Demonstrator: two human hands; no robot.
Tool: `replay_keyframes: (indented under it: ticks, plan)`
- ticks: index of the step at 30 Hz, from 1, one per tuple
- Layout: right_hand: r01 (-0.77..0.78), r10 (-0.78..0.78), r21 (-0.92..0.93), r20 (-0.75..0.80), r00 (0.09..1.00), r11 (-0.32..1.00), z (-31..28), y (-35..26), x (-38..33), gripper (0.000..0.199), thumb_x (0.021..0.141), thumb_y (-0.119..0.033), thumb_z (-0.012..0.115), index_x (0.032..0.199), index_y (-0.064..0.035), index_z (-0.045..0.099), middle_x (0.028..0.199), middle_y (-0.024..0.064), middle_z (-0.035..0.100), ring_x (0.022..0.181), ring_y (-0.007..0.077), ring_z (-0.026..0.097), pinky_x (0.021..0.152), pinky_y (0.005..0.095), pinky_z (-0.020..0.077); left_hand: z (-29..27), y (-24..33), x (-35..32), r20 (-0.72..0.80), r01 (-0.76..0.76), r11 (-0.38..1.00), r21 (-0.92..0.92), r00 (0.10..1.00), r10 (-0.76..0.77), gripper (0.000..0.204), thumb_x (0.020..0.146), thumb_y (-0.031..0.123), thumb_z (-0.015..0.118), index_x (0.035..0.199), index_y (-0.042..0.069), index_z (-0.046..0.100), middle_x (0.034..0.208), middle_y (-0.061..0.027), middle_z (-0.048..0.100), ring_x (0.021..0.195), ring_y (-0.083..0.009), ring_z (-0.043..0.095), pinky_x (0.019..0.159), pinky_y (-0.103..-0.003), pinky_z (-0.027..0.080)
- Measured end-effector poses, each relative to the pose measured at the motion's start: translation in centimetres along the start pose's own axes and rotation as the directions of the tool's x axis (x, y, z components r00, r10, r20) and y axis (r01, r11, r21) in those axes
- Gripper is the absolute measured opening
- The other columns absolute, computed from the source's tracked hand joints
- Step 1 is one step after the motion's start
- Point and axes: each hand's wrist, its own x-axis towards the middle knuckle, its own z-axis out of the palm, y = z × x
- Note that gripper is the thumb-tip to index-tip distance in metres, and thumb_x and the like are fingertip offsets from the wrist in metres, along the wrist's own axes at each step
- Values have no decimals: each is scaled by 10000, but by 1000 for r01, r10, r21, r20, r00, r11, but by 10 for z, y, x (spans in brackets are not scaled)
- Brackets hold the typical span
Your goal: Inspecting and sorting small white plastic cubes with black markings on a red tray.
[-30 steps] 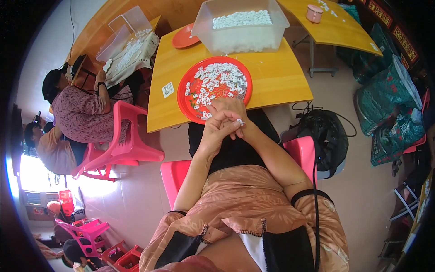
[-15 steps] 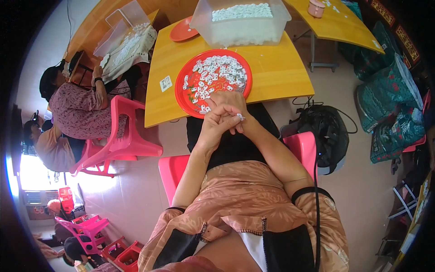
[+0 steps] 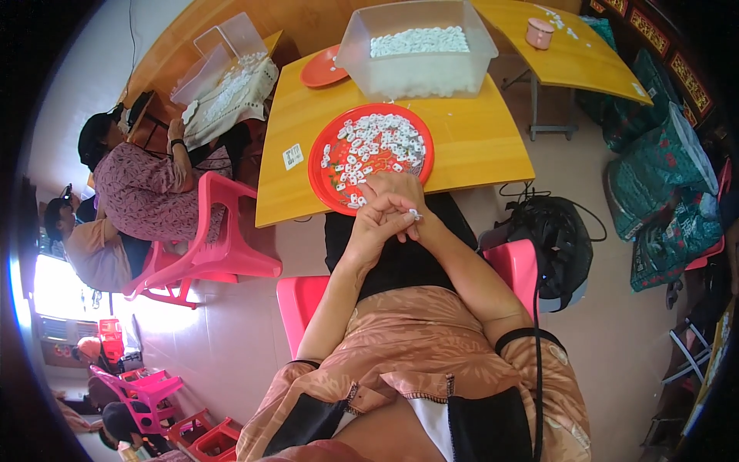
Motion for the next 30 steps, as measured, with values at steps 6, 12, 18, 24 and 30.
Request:
replay_keyframes:
  ticks: [6, 12, 18, 24, 30]
  plan:
    - [-10, 11, -24, 17, 1000, 1000, 11, 12, 1, 356, 985, -346, 656, 778, -58, 621, 779, 142, 668, 703, 368, 679, 575, 481, 507, 1, 1, -2, -70, -31, 998, -58, 997, 26, 125, 998, 51, 698, 1121, 40, 682, 951, -73, 753, 746, -129, 702, 605, -220, 493]
    - [84, -65, 239, -89, 994, 967, 10, 11, 2, 194, 917, -294, 664, 862, -110, 693, 813, 134, 717, 736, 379, 715, 624, 487, 554, -1, 29, -8, -348, -217, 954, -209, 928, 135, 160, 1007, 42, 680, 1166, 24, 666, 910, -63, 733, 697, -106, 644, 613, -212, 482]
    - [40, -39, 2, -101, 994, 999, 26, 14, 5, 216, 916, -219, 701, 789, -44, 699, 751, 179, 695, 692, 392, 710, 615, 509, 553, -31, 29, -4, -509, -267, 933, -241, 854, 113, 184, 1009, 38, 680, 1186, -4, 654, 854, -65, 729, 704, -98, 666, 650, -200, 522]
    - [10, -8, 10, -147, 989, 1000, 19, 3, 8, 237, 944, -213, 700, 801, -25, 703, 757, 188, 692, 716, 391, 711, 628, 489, 553, -46, 28, -3, -563, -256, 937, -236, 822, 83, 208, 1000, 32, 687, 1201, -5, 648, 880, -72, 736, 727, -101, 684, 686, -205, 551]
    - [-142, 190, 442, -67, 979, 886, -7, -15, 19, 271, 1019, -227, 667, 934, 20, 739, 764, 198, 696, 702, 302, 719, 624, 402, 548, -54, 23, -2, -597, -289, 953, -90, 781, 181, 204, 991, 25, 697, 1187, -12, 658, 910, -64, 733, 752, -91, 680, 708, -214, 548]
